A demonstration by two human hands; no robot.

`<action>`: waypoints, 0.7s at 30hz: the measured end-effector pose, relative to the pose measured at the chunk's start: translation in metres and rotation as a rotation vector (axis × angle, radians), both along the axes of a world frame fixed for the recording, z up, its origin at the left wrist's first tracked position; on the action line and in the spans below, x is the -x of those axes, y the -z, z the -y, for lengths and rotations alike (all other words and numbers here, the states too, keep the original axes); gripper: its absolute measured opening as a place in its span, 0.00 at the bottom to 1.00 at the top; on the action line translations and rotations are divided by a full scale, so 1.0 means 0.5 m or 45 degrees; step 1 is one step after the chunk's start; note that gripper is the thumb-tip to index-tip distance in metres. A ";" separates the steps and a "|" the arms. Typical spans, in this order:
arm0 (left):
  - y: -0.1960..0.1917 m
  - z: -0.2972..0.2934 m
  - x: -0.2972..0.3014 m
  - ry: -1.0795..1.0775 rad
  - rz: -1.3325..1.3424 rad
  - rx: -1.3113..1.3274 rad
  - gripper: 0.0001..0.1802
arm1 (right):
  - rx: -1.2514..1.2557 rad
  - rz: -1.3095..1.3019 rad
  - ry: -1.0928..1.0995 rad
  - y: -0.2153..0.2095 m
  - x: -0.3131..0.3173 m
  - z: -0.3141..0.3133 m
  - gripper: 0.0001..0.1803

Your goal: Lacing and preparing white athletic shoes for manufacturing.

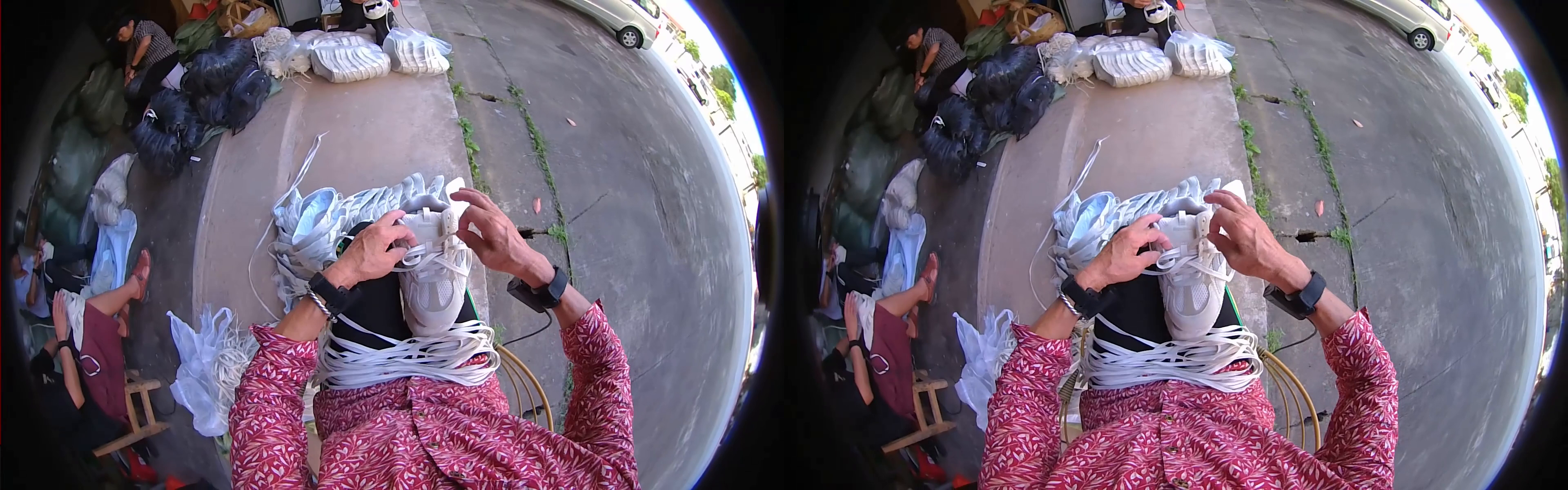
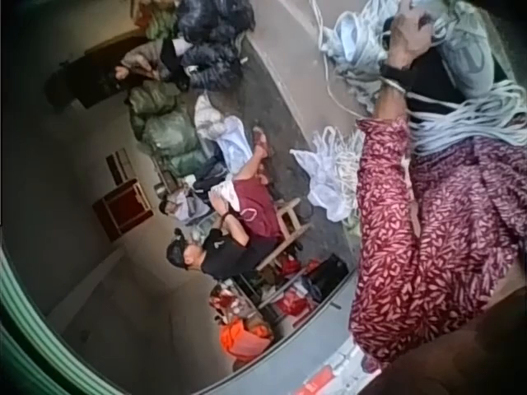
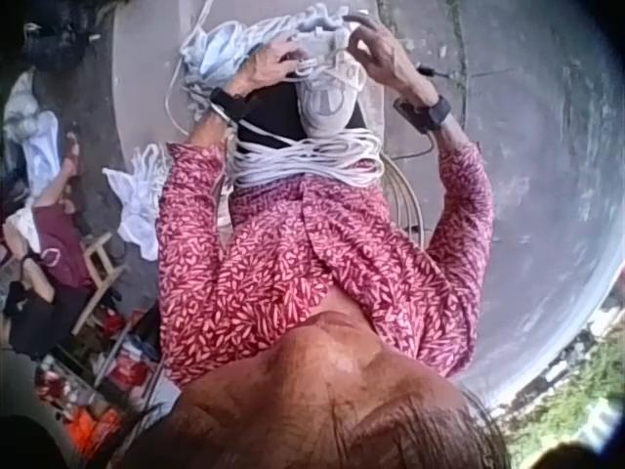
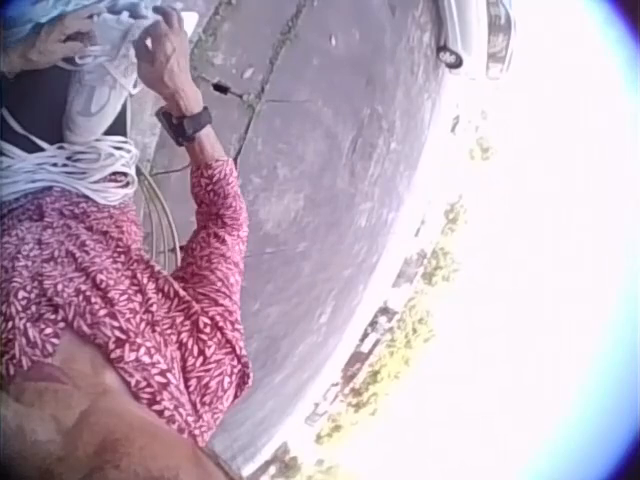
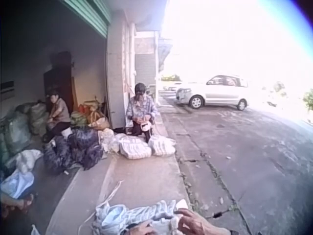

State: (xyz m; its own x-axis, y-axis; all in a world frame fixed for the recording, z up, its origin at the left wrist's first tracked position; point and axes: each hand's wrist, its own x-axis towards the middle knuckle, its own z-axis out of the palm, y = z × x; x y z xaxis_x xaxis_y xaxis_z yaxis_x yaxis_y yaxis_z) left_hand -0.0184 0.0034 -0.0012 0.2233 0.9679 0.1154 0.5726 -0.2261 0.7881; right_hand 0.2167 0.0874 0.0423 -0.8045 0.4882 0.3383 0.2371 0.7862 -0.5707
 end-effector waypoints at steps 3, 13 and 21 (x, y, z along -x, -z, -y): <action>-0.002 -0.004 0.005 0.099 -0.030 0.018 0.13 | 0.273 0.038 0.177 -0.011 -0.053 -0.009 0.04; 0.017 -0.002 -0.015 -0.011 -0.121 -0.103 0.08 | 1.845 -0.587 0.260 0.029 0.040 0.051 0.08; 0.033 -0.005 -0.019 -0.025 -0.110 -0.155 0.06 | 1.791 -1.038 0.453 -0.018 -0.150 -0.080 0.02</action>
